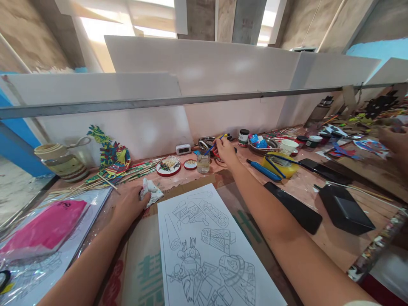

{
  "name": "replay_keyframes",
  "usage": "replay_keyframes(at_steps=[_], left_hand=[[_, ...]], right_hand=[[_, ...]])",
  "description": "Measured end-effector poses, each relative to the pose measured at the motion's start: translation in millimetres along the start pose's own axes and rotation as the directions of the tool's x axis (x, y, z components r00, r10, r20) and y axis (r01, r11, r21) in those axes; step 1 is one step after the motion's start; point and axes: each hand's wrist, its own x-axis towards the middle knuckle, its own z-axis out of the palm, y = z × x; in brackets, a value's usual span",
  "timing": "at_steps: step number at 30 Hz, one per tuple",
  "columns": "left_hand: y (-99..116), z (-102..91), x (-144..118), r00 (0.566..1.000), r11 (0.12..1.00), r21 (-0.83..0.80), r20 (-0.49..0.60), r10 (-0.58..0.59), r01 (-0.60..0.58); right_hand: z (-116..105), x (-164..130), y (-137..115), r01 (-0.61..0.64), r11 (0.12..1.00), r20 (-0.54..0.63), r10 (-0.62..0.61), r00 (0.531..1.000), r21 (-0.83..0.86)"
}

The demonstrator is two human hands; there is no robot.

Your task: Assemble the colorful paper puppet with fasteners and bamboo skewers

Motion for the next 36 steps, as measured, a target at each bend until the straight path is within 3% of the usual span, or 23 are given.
replay_keyframes(at_steps=[10,17,36], left_hand=[[2,-2.9,0,1.000,1.000,0.007,0.006,-0.009,0.009],[2,-4.3,0,1.000,1.000,0.006,0.013,0.009,-0.009],[0,-2.1,0,1.000,0.999,0.047,0.013,0.003,-0.004]], right_hand=[[-5,-1,-1,0.057,0.994,-0.047,-0.062,0.997,-0.093],[0,-3,-6,0.103,0.986,0.021,-0.101,0.995,-0.131],[-6,-9,-20,0.189,0.941,-0.039,-0.208,0.977,-0.281]])
